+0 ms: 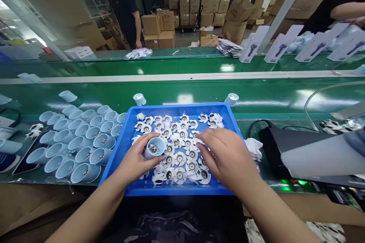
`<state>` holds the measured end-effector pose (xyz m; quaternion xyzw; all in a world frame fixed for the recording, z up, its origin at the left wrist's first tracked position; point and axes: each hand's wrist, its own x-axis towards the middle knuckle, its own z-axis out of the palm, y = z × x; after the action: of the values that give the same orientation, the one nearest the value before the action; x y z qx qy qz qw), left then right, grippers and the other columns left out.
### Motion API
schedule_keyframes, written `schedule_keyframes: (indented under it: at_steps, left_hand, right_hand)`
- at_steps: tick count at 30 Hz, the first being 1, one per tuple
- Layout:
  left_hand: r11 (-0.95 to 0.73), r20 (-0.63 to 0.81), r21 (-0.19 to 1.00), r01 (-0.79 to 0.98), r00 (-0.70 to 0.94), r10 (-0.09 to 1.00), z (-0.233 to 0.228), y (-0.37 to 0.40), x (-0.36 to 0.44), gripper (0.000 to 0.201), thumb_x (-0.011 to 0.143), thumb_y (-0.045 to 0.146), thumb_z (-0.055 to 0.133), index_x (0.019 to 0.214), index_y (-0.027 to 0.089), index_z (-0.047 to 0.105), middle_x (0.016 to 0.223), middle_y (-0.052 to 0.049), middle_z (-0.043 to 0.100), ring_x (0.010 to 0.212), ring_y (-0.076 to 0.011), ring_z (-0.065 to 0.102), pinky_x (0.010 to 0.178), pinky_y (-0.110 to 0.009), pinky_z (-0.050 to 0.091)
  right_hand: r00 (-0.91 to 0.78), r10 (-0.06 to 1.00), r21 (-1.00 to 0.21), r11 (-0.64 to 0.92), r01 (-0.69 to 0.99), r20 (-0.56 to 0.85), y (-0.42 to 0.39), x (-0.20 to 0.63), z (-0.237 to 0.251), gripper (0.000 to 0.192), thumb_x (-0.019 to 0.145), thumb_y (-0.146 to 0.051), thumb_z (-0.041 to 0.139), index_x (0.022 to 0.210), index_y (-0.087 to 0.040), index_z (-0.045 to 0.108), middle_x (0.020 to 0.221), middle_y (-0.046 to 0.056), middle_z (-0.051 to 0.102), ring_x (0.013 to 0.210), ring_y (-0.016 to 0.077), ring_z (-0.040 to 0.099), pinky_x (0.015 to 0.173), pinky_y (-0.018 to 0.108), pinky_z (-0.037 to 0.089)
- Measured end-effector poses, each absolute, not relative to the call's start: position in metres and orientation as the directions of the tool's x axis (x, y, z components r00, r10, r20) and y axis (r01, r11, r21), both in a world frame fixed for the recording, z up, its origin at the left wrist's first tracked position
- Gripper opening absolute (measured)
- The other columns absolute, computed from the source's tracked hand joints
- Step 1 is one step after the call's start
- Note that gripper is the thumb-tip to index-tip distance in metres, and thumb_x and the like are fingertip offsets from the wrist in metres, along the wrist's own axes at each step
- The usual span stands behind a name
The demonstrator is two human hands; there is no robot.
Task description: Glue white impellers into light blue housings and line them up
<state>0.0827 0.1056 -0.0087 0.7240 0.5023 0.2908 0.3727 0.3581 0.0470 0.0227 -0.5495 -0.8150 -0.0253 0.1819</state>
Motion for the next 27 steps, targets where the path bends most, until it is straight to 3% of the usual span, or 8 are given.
schedule_keyframes:
  at_steps: [4,6,9,15,18,23,27]
  left_hand:
    - [-0.198,0.069,0.835,0.513,0.26,0.963,-0.011,0.104,0.078,0.054,0.069,0.029,0.071,0.122,0.023,0.058,0.132,-0.01,0.055,0.126,-0.0296,0.052,0.109,-0.046,0.039]
    - [-0.185,0.067,0.84,0.51,0.241,0.968,-0.011,0.103,0.078,0.054,0.071,0.029,0.07,0.123,0.022,0.057,0.132,-0.01,0.055,0.126,-0.0293,0.052,0.11,-0.046,0.039]
    - [-0.194,0.069,0.839,0.508,0.255,0.965,-0.011,0.101,0.079,0.054,0.072,0.027,0.068,0.124,0.021,0.056,0.134,-0.011,0.053,0.129,-0.0287,0.049,0.112,-0.047,0.036]
    - [-0.302,0.126,0.808,0.506,0.352,0.928,-0.011,0.098,0.082,0.053,0.073,0.023,0.067,0.124,0.022,0.054,0.132,-0.01,0.055,0.128,-0.0267,0.049,0.113,-0.045,0.036]
    - [-0.333,0.138,0.793,0.509,0.382,0.914,-0.012,0.097,0.081,0.052,0.074,0.023,0.067,0.125,0.021,0.053,0.134,-0.009,0.055,0.129,-0.0262,0.049,0.114,-0.045,0.035]
    - [-0.338,0.143,0.799,0.497,0.389,0.91,-0.013,0.098,0.079,0.054,0.074,0.023,0.07,0.125,0.022,0.055,0.133,-0.009,0.056,0.128,-0.0252,0.05,0.114,-0.044,0.037]
    - [-0.332,0.108,0.798,0.504,0.423,0.9,-0.013,0.098,0.079,0.06,0.076,0.027,0.072,0.133,0.026,0.052,0.138,-0.006,0.055,0.131,-0.0246,0.049,0.113,-0.045,0.037]
  right_hand:
    - [-0.349,0.937,-0.045,0.348,0.936,-0.016,0.115,0.326,-0.008,0.008,0.09,-0.011,0.07,0.097,-0.014,0.071,0.099,0.009,0.065,0.092,0.0275,0.062,0.08,0.038,0.053]
    - [-0.315,0.941,0.023,0.32,0.947,-0.12,0.129,0.318,-0.017,0.014,0.087,-0.016,0.078,0.097,-0.012,0.07,0.099,0.011,0.063,0.091,0.0286,0.061,0.079,0.04,0.053]
    - [-0.276,0.948,0.091,0.292,0.952,-0.155,0.125,0.311,-0.018,0.026,0.088,-0.024,0.079,0.109,-0.014,0.068,0.117,0.012,0.056,0.104,0.0305,0.055,0.087,0.044,0.05]
    - [-0.229,0.963,0.107,0.244,0.964,-0.142,0.104,0.301,-0.017,0.01,0.093,-0.024,0.073,0.093,-0.014,0.071,0.109,0.01,0.058,0.103,0.0295,0.052,0.091,0.044,0.045]
    - [-0.257,0.956,0.089,0.271,0.959,-0.14,0.097,0.3,-0.015,0.005,0.094,-0.017,0.07,0.099,-0.015,0.07,0.117,0.01,0.058,0.106,0.0302,0.052,0.095,0.045,0.043]
    - [-0.43,0.856,0.028,0.457,0.889,-0.288,0.077,0.306,-0.005,0.03,0.094,0.002,0.06,0.117,-0.016,0.067,0.131,0.01,0.056,0.111,0.0291,0.056,0.109,0.047,0.033]
    - [-0.438,0.818,-0.026,0.463,0.886,-0.373,0.073,0.31,0.001,0.05,0.09,0.009,0.054,0.13,-0.021,0.061,0.128,0.009,0.057,0.11,0.0278,0.058,0.101,0.043,0.044]
